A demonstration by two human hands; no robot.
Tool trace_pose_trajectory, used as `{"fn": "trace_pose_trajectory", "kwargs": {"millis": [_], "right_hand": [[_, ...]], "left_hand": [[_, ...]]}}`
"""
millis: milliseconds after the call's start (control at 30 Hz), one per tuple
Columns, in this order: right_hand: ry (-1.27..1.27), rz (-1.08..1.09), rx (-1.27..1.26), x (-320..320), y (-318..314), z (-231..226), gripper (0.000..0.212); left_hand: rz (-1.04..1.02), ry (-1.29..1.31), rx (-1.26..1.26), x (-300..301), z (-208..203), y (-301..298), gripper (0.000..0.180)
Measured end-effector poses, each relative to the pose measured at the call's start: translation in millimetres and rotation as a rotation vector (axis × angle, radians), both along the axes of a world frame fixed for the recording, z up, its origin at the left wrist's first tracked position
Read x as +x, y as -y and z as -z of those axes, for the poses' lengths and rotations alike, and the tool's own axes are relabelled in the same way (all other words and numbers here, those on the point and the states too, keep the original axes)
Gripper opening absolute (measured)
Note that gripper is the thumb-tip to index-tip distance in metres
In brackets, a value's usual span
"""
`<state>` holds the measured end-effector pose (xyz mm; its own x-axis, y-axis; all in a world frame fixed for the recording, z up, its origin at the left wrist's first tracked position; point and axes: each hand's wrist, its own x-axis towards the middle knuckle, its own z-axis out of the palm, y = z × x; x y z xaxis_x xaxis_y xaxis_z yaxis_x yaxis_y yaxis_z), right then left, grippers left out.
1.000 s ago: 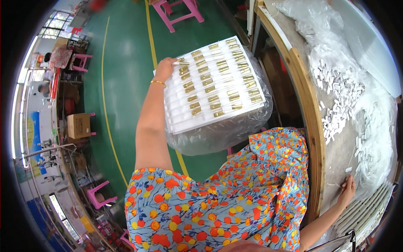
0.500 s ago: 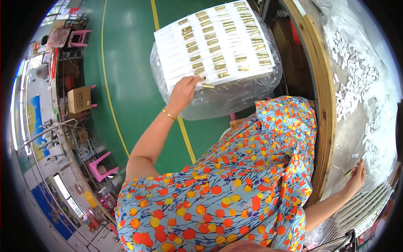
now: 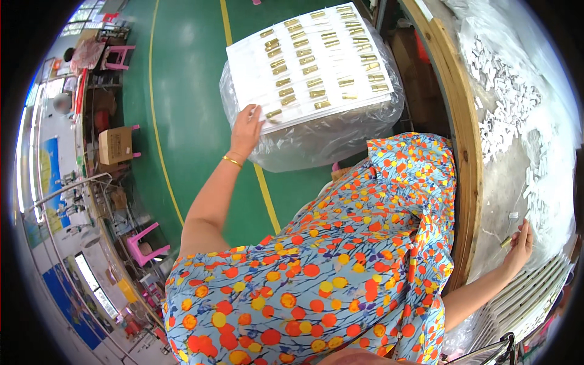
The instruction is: Manually assembling small gold tubes into white plastic trays.
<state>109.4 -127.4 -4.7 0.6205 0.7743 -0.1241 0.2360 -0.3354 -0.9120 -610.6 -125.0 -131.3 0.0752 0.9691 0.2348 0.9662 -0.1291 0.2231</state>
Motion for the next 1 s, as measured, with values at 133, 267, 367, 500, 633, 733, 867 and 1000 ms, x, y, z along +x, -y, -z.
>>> {"fn": "trace_pose_trajectory", "kwargs": {"millis": [133,267,367,500,633,733,867,1000], "right_hand": [[0.005,-0.018,0.012,6.4,0.0,-4.1,0.025],[-0.016,-0.024,0.028,-1.8,-5.3,-1.8,0.026],[-0.028,-0.043,0.011,-1.7,-3.2,3.5,0.026],[0.000,-0.021,-0.016,7.6,4.1,4.7,0.026],[-0.028,-0.036,0.001,0.0,6.3,2.6,0.026],[-0.019,-0.006,-0.011,0.6,7.1,3.4,0.026],[-0.004,-0.034,-0.025,-0.6,5.3,6.7,0.025],[0.008,-0.090,-0.023,-3.7,4.3,9.7,0.023]], "left_hand": [[-0.077,-0.083,-0.097,-29.4,5.7,19.4,0.037],[-0.046,-0.114,-0.054,-22.9,23.3,21.2,0.038],[-0.109,-0.208,-0.037,-13.8,26.4,18.7,0.037],[-0.145,-0.219,-0.042,-7.1,23.8,16.7,0.035],[-0.125,-0.152,-0.026,-10.3,19.3,18.9,0.035],[-0.131,-0.125,-0.006,-8.8,10.9,16.5,0.033],[-0.124,-0.046,0.077,5.1,3.7,0.5,0.027],[-0.393,0.450,-0.033,40.8,9.7,-12.9,0.019]]}}
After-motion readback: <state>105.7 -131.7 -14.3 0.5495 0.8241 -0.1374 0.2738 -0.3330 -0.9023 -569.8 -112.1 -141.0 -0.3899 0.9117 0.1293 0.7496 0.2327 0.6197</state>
